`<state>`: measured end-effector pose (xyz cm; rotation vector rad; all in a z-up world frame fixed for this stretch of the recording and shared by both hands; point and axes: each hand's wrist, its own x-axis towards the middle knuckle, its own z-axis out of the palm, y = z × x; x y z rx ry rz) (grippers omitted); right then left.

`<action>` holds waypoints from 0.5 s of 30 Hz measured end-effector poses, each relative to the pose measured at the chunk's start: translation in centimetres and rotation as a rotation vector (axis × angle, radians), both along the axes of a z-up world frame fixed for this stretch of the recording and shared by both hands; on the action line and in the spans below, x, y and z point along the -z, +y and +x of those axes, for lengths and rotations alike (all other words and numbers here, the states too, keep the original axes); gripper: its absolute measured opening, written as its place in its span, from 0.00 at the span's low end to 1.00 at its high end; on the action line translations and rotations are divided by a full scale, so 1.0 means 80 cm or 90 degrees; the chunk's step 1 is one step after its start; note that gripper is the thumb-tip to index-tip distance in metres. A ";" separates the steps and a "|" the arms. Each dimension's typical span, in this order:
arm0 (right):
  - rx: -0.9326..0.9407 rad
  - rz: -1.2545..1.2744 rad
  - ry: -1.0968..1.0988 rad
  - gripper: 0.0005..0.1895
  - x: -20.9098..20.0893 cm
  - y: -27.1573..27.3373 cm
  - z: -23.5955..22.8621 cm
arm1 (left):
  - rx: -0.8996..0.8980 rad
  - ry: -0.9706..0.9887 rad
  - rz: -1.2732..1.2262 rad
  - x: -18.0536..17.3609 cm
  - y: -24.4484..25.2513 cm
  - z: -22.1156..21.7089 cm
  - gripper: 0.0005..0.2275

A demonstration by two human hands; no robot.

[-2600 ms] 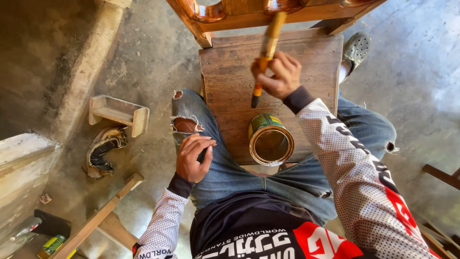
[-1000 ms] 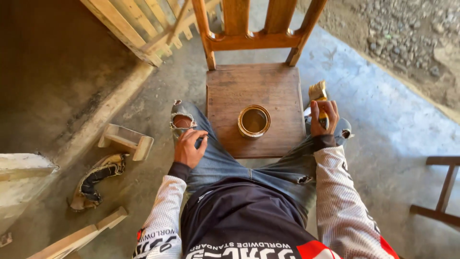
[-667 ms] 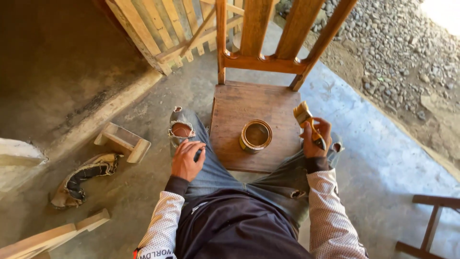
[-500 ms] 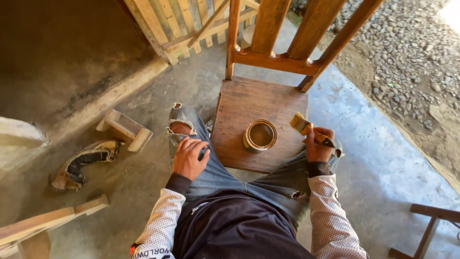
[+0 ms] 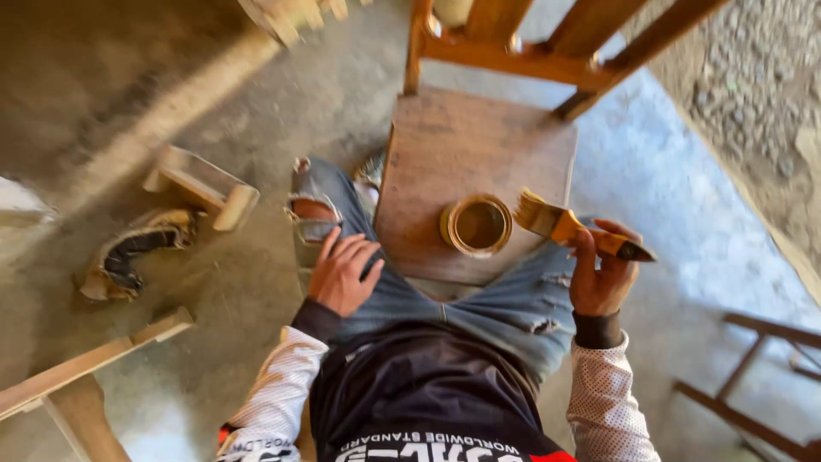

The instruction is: Applying a finish to a wooden chair using a paintbrush and a can of paint

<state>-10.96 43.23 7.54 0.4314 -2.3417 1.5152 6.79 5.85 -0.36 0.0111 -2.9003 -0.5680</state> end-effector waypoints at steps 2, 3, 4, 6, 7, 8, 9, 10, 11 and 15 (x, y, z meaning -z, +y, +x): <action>-0.051 0.078 0.045 0.08 -0.037 -0.008 0.007 | 0.011 0.029 0.056 -0.030 0.000 0.009 0.14; -0.044 0.090 0.032 0.08 -0.049 -0.015 0.011 | 0.019 0.017 0.069 -0.035 0.005 0.021 0.14; -0.081 0.124 0.039 0.08 -0.059 -0.027 0.011 | 0.054 0.024 0.107 -0.040 0.003 0.028 0.13; -0.110 0.164 0.041 0.08 -0.069 -0.048 0.012 | 0.097 0.027 0.154 -0.045 0.005 0.043 0.12; -0.138 0.151 0.027 0.09 -0.068 -0.057 0.011 | 0.115 0.040 0.164 -0.045 0.008 0.051 0.14; -0.172 0.137 0.013 0.12 -0.068 -0.067 0.009 | 0.127 0.052 0.175 -0.046 0.013 0.062 0.17; -0.170 0.143 0.008 0.12 -0.068 -0.075 0.004 | 0.129 0.049 0.183 -0.039 0.013 0.057 0.17; -0.200 0.176 0.047 0.15 -0.067 -0.085 -0.002 | 0.112 0.092 0.187 -0.032 0.013 0.054 0.14; -0.229 0.207 0.086 0.19 -0.066 -0.094 -0.007 | 0.095 0.135 0.192 -0.025 0.013 0.052 0.12; -0.257 0.233 0.110 0.18 -0.056 -0.103 -0.022 | 0.052 0.160 0.225 -0.021 0.013 0.050 0.11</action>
